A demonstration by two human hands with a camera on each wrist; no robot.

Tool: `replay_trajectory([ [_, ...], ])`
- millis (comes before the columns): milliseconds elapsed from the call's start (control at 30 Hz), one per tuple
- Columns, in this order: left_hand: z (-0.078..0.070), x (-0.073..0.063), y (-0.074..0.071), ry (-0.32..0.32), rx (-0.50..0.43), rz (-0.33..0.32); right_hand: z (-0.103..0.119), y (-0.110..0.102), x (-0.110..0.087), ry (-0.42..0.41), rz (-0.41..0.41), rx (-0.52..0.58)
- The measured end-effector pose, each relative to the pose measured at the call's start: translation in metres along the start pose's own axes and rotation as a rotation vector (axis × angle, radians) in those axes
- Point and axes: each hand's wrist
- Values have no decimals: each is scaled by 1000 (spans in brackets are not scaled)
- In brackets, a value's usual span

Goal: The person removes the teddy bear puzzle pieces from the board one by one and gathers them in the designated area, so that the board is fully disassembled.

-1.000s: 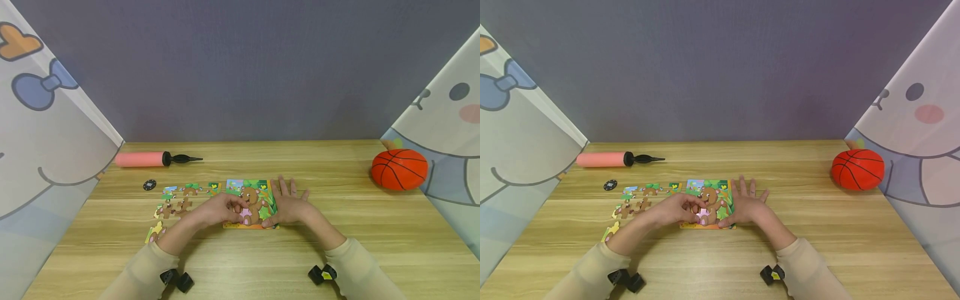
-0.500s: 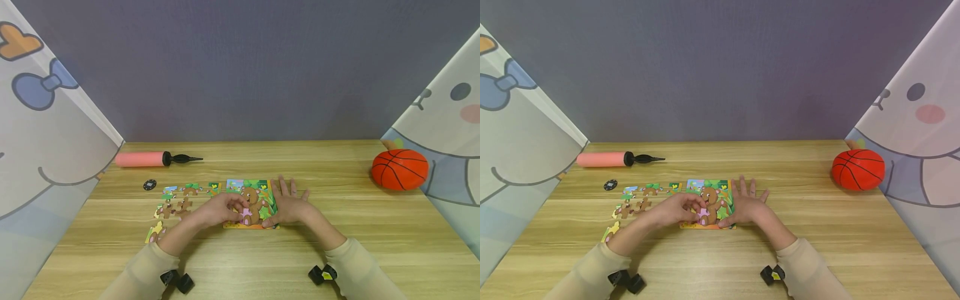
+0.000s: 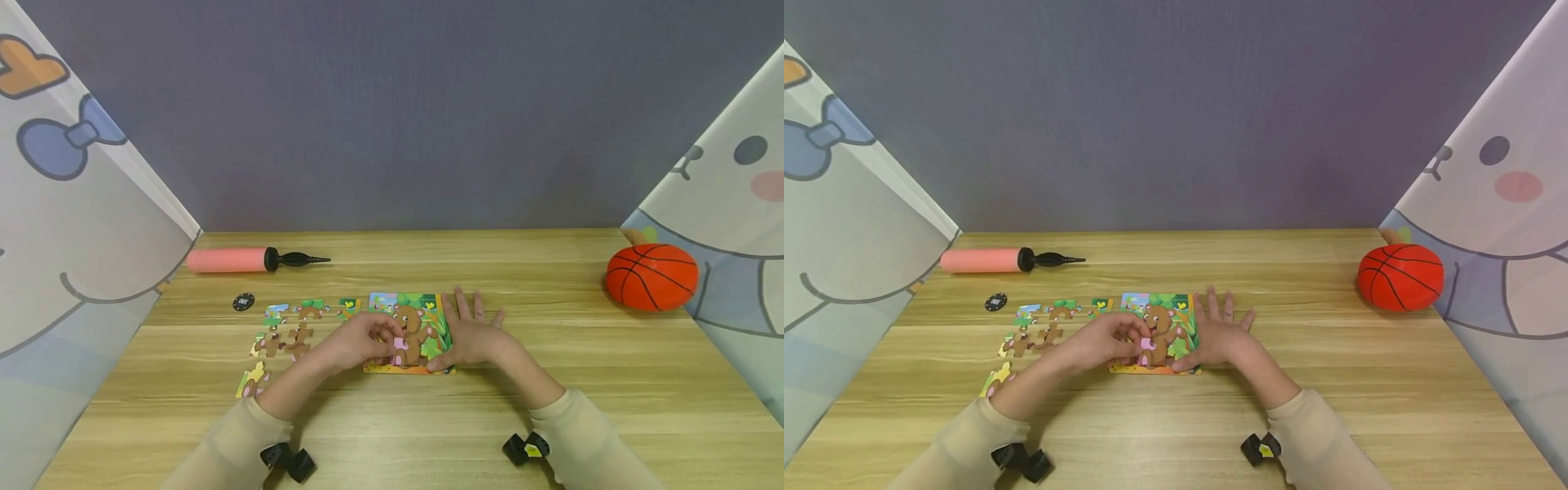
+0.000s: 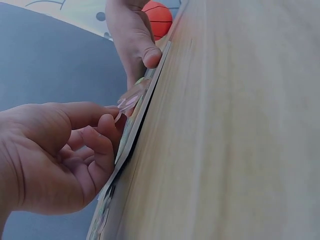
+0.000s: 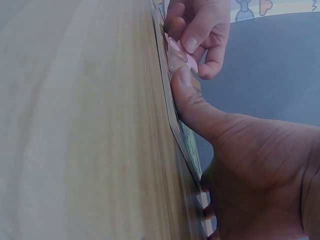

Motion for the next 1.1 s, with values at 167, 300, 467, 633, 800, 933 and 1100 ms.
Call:
replay_trajectory([
  [167,1,-1,0,-8,-24,-20,0,1,0,-4,1,2],
  [300,1,-4,-2,-17,-27,-26,0,1,0,-7,0,0],
  [467,3,-8,-7,-24,-26,-17,-1,1,0,-8,-2,2],
  [633,6,-12,-10,-13,-14,-16,0,1,0,-6,-3,5],
  [800,10,-18,-15,-16,-20,-23,-1,2,0,-4,1,9],
  [933,13,-23,-20,-32,-21,-27,-1,2,0,-1,1,21],
  [1100,16,-30,-26,-48,-31,-34,-2,2,0,-3,4,29],
])
Point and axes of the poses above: each hand's wrist, its own x-axis towards the middle knuckle, its own y-axis out of the palm, z = x × y, and after that the axes turned 14 degrees about x, right-handed
